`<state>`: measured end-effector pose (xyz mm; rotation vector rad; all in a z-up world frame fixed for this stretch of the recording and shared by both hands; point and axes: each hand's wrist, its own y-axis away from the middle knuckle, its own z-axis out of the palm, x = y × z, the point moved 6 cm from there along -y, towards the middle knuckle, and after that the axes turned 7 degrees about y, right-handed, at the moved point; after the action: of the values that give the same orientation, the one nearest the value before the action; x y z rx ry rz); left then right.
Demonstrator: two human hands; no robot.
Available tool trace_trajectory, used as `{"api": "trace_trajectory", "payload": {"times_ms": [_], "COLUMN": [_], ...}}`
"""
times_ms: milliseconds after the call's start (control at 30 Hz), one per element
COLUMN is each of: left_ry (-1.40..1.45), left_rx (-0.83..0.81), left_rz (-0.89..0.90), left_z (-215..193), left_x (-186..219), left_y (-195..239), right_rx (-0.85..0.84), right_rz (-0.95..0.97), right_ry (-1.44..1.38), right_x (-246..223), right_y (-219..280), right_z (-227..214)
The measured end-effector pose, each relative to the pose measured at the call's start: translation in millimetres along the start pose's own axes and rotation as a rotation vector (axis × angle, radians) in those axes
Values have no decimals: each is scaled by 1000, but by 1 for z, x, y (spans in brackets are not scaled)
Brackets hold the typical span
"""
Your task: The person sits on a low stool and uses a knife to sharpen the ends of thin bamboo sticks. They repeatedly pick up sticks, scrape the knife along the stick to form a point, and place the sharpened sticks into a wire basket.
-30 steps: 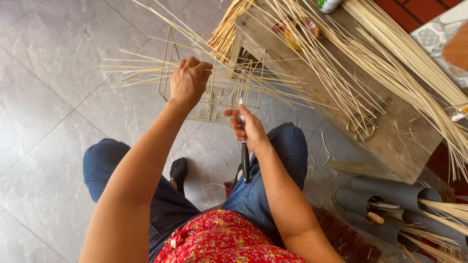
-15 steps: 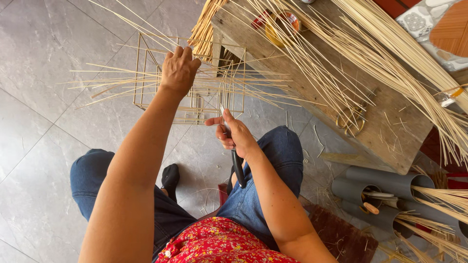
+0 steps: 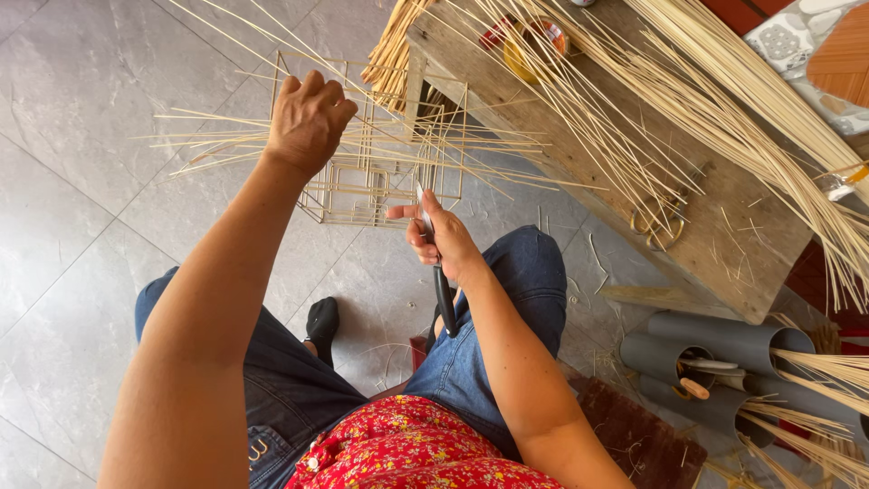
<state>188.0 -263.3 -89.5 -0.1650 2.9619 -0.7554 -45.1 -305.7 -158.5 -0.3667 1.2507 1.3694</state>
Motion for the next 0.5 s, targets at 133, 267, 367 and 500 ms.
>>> {"api": "trace_trajectory", "payload": {"times_ms": [133, 267, 367, 500], "left_ry": [-21, -57, -52, -38], "left_rx": [5, 50, 55, -9], "left_rz": [-14, -13, -28, -80], "left_z": [-14, -33, -50, -66], "left_x": [-7, -18, -31, -38], "left_y": [8, 15, 27, 46], "right_rx": [14, 64, 79, 96], "right_rz": [-34, -45, -29, -126], "right_ry": [-15, -63, -92, -80], "right_x": [1, 5, 6, -2], "right_y": [-3, -6, -10, -9], "right_z": [-4, -12, -18, -21]}}
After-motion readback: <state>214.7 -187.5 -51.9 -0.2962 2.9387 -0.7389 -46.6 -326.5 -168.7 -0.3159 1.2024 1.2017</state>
